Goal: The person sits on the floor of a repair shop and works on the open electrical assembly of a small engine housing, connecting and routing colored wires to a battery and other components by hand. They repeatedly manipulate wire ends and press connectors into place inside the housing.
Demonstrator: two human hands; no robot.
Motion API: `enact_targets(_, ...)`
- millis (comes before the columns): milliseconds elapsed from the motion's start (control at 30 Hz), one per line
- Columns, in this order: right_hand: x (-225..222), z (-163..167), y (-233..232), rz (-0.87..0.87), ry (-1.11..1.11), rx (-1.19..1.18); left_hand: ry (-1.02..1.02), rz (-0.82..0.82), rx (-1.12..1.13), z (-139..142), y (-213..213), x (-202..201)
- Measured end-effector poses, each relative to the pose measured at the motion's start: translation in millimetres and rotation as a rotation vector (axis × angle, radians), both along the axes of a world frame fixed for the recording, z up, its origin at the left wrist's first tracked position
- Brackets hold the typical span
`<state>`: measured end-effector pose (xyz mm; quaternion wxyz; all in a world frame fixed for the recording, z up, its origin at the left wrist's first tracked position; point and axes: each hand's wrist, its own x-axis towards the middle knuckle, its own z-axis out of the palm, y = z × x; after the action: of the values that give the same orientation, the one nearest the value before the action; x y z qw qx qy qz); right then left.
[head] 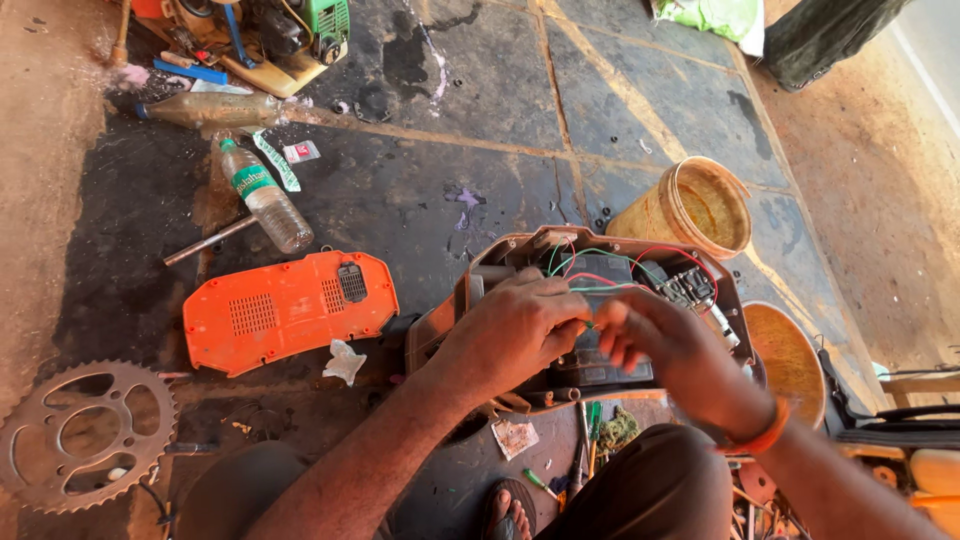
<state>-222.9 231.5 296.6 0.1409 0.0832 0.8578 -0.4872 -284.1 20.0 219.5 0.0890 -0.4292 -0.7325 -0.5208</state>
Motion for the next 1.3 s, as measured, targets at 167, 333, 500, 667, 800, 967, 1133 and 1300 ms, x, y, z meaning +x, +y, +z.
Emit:
enact_targets(167,7,23,-18,0.608,0.951,0.932,-0.048,-0.050,0.054,1,-1,-3)
enact_targets(333,7,22,-14,0.795,1.064,1.027,-0.053,-0.035,0.021,-1,-2,-4)
enact_targets(500,9,-21,-8,0.047,0.168,0.103,0.025,0.031,-0.011,-3,3,3)
enact_targets(667,5,-26,9,-0.226,-0.252,-0.370,0.128,0.064,-0.017,-2,6,6)
enact_targets(800,17,-4,2,-0.005,0.153,0.146,-0.006,0.016,0.030,-1,1,0)
enact_targets(967,18,12,-10,0.512,0.930,0.942,-0.038,-0.032,0.045,0,1,-1)
enact_targets(1133,13,-1,-3,0.593,0.998,0.992,-0.037,-0.027,0.029,-1,1,-1)
enact_targets(1300,9,-32,3,-0.273,-0.242,-0.402,0.059,0.033,-0.003,0,2,7)
